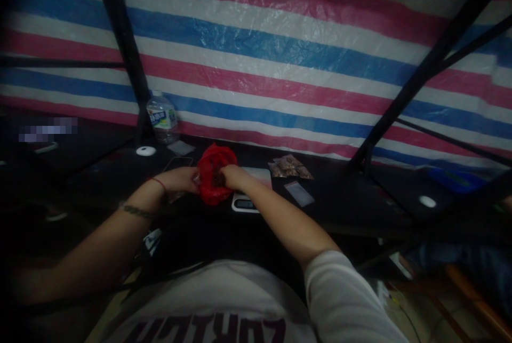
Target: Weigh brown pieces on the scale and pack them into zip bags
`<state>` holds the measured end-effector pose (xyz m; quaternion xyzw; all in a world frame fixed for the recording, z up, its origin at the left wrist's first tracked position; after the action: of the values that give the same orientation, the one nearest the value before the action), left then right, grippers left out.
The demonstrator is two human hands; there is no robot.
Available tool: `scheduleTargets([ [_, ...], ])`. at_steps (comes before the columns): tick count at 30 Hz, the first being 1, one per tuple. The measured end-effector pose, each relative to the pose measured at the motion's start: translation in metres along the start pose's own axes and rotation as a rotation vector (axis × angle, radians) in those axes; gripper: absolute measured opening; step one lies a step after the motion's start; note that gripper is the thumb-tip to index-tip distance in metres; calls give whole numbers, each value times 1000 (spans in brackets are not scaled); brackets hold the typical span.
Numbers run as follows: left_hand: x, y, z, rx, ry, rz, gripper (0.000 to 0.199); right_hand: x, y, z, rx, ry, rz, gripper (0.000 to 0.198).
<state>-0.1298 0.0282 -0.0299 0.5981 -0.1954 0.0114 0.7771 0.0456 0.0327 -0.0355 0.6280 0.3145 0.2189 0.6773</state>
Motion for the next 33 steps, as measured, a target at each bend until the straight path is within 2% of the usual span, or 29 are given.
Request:
scheduleTargets([
  [4, 12, -9, -7, 47, -20, 32, 34, -5, -4, -4, -1, 35, -74, 32],
  [7, 10, -8, -11, 109, -15, 57, 28, -2, -6, -5, 18, 6, -178, 30],
  [11, 5, -6, -16, 154, 16, 116, 23, 5, -9, -5, 108, -26, -325, 26],
  [14, 7, -9, -17, 159, 7, 108, 16, 9, -13, -6, 156, 3, -337, 29],
  [17, 9, -11, -16, 140, -23, 100, 9, 10, -14, -6, 149, 70, -321, 31],
  [22, 5, -7, -14, 155, -69, 231, 12, 13, -11, -2, 121, 147, -430, 35],
  [25, 5, -6, -14, 199, -67, 269, 13, 15, -9, -2, 141, 122, -466, 35],
  [29, 8, -7, -16, 199, -53, 219, 10, 15, -12, -4, 136, 72, -406, 29],
  [33, 5, -8, -15, 147, -84, 279, 13, 20, -16, -4, 146, 111, -627, 36],
])
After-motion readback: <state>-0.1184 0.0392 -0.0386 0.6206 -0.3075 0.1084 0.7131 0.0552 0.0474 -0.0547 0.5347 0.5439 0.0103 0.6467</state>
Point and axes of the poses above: each hand's wrist, its own z-axis away from the middle knuckle, its own y-axis out of the back of the hand, x = y × z, the point moved 3 cm from there along -z, towards the middle knuckle, and after that the axes turned 9 degrees about y, right-handed, at the moved point
